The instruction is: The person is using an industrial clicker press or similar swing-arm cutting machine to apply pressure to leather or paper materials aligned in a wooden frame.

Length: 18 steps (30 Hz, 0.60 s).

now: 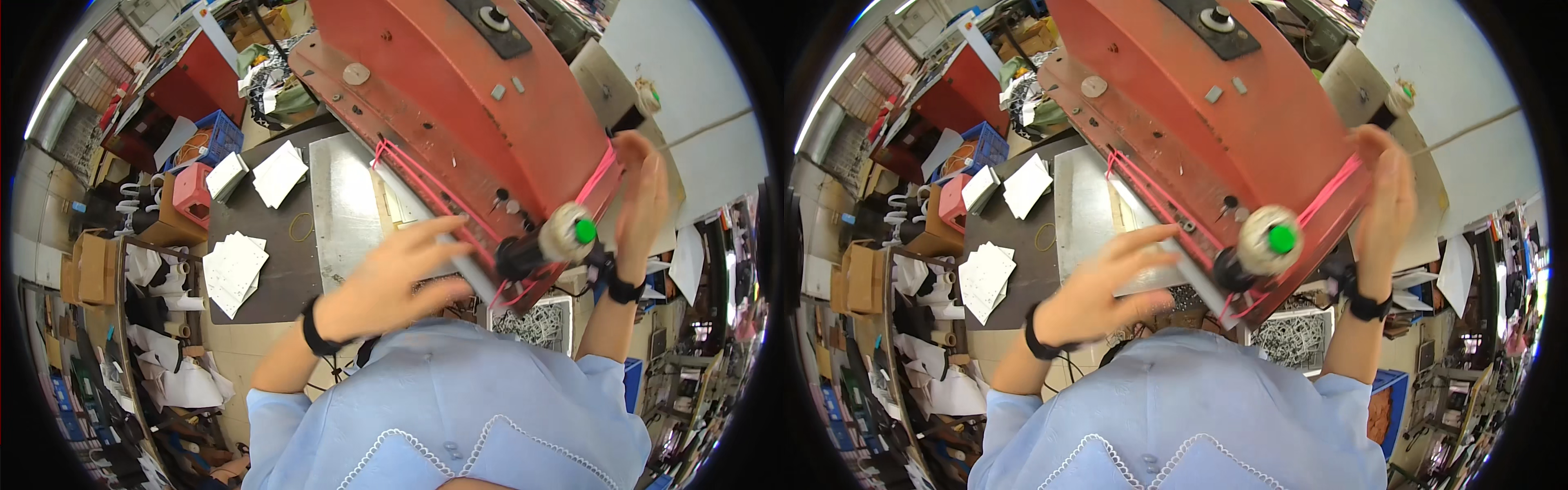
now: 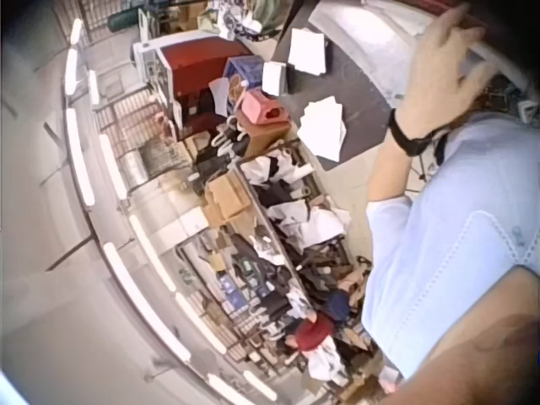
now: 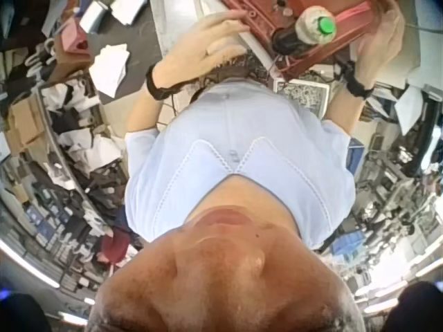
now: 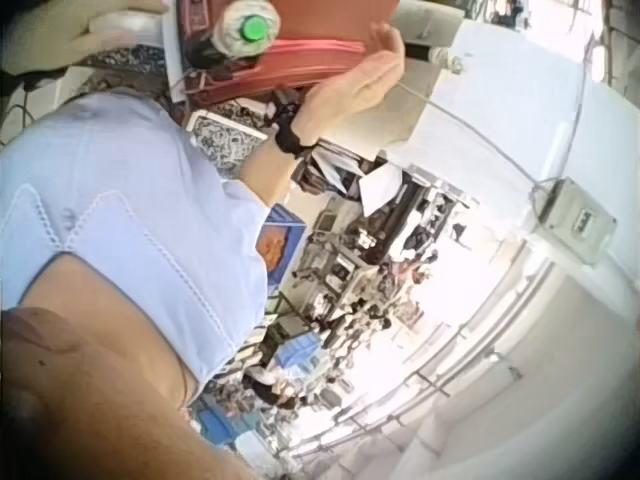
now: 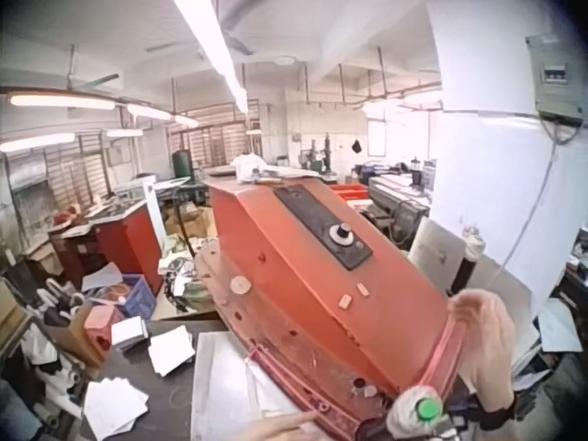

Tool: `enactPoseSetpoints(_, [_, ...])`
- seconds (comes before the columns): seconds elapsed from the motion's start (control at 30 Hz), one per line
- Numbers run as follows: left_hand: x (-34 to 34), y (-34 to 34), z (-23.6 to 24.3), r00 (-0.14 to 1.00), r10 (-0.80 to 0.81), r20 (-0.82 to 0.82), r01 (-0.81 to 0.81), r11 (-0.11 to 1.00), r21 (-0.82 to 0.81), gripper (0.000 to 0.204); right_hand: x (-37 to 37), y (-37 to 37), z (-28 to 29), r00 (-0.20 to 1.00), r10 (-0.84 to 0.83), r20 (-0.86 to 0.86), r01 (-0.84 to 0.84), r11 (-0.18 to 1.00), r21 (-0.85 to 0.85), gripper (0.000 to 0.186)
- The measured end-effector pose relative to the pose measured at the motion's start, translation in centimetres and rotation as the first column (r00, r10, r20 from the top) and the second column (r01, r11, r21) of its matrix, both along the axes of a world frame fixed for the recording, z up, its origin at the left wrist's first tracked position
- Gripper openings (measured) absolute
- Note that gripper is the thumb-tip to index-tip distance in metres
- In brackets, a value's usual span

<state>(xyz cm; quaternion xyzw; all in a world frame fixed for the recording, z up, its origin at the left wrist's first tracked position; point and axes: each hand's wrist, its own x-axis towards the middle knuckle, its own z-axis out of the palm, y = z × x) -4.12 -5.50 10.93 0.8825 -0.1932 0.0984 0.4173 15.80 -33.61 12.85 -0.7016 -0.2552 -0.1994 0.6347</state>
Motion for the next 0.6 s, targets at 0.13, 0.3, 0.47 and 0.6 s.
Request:
enactPoseSetpoints(0.13, [2.4, 3.5, -4.3, 0.962, 0.266, -0.054, -0.248, 0.942, 0.228, 0.033, -5.0, 2.6, -2.2, 0.707, 0.685, -0.177, -0.572, 0.701, 0.426, 0.070])
enactPoseSetpoints(0.3, [5.8, 3.3, -8.2, 0.923, 0.289, 0.256, -0.378, 0.813, 0.443, 0.032, -0.9, 1.8, -2.4, 0.938, 0.286, -0.196, -0.146, 0.838, 0.525, 0.057])
enactPoseSetpoints(0.47, [7.5, 3.2, -9.9, 0.950, 0.247, 0.192, -0.312, 0.714, 0.627, 0.032, 2.9, 0.0, -2.2, 0.977, 0.031, -0.210, 0.048, 0.931, 0.362, 0.050])
enactPoseSetpoints(0.6, [7.2, 3.1, -11.4, 0.938, 0.141, 0.317, -0.341, 0.539, 0.770, 0.030, 1.7, 1.7, -5.4, 0.906, -0.371, 0.202, 0.377, 0.926, 0.011, 0.049])
